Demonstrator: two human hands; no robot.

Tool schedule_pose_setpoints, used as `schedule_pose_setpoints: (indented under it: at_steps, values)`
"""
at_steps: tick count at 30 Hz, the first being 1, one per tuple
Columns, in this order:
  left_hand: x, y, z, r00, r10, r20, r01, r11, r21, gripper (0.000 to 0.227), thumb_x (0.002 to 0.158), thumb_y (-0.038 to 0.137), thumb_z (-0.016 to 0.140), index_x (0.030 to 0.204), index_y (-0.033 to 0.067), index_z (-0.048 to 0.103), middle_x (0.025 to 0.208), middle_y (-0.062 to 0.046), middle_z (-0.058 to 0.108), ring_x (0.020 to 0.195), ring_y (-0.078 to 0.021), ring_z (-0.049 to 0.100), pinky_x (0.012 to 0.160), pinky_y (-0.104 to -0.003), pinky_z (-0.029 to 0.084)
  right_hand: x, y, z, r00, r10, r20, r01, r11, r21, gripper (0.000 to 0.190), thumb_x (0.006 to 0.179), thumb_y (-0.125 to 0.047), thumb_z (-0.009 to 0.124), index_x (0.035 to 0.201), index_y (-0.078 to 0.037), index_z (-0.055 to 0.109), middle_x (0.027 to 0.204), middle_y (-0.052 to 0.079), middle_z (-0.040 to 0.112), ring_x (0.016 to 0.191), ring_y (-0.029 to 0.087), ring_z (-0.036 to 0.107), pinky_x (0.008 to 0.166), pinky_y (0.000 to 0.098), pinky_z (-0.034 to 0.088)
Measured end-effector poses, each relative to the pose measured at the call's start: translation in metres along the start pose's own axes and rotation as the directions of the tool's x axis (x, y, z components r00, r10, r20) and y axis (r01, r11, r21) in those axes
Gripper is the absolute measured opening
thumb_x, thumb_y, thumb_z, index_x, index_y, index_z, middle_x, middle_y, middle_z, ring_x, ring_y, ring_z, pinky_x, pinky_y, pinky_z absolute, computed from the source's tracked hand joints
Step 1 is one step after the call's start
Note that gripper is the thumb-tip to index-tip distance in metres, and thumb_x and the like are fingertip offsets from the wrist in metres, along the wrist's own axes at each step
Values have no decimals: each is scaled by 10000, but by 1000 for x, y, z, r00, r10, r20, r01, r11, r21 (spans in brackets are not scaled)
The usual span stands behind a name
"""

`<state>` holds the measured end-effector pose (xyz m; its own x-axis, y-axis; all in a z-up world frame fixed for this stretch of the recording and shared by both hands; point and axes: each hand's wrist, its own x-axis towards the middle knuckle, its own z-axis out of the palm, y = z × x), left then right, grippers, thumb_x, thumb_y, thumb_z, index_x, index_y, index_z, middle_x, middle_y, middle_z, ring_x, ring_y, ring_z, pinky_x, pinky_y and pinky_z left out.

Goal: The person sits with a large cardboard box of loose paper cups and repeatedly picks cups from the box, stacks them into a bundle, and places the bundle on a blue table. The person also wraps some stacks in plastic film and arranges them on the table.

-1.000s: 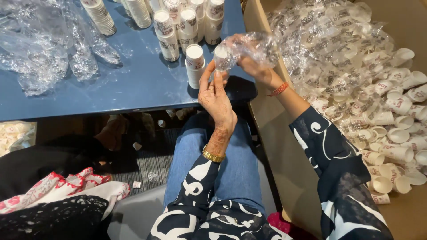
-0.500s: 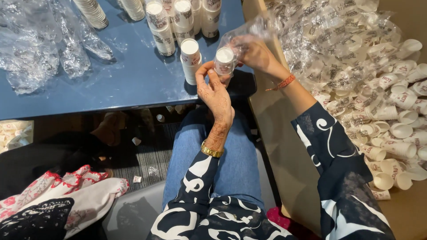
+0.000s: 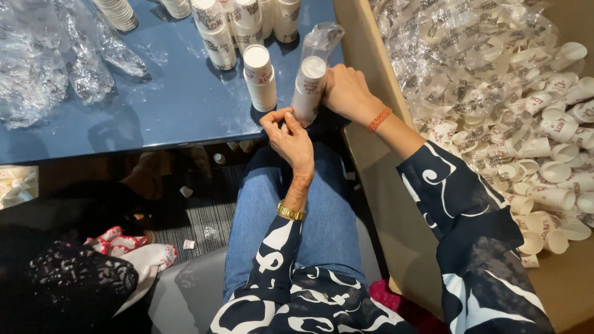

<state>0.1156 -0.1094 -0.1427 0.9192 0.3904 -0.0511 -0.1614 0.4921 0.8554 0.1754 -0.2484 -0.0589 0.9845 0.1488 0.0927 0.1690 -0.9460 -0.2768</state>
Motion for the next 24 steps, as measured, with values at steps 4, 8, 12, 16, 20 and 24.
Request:
schedule_pose_setpoints:
  at_steps: [4,8,12,16,20,24]
  values:
    - [-10,47,0,961,235,145,-262,613,745,95,1021,94,600,1100,85,549,1026,-67,686,860,-275,715,724,-416,540,1,6,18,999,-44,16,46,993,-111,170,776,-199,768,798,-42,708,768,232,690,732,463,680,595,554,521]
    - [-12,65,-8,912,138,386,-409,237,881,253,981,69,550,1225,115,601,1125,-82,633,801,-337,697,693,-455,552,-4,0,24,995,-63,71,77,971,-225,119,769,-176,739,784,-60,716,792,214,699,750,436,692,594,545,505]
    - [-22,91,-3,889,185,419,-456,265,850,227,1047,109,561,1269,128,603,1191,-61,635,993,-307,713,807,-423,566,-7,-9,14,998,-40,55,50,982,-182,126,817,-182,717,853,-62,714,784,215,701,738,444,690,589,551,504]
    - [-30,108,21,771,376,514,-635,389,668,466,1021,150,633,1429,15,453,1440,-169,510,1299,-367,574,1081,-443,488,-12,-5,16,995,-91,46,98,978,-187,146,828,-181,710,928,-74,710,802,215,700,738,436,693,587,551,507]
    - [-15,55,22,707,464,534,-698,338,631,648,1021,139,693,1525,-45,329,1549,-200,453,1430,-379,506,1197,-455,450,-16,-18,-7,995,-35,89,50,983,-176,268,850,-215,725,1049,-45,670,783,218,700,721,447,690,580,556,513]
    - [-5,24,9,656,480,582,-735,232,637,688,969,106,732,1517,-41,342,1521,-202,452,1407,-379,519,1175,-441,487,-15,-9,-15,990,38,137,-3,968,-250,237,826,-152,729,1027,-39,675,920,226,709,842,439,705,676,547,532]
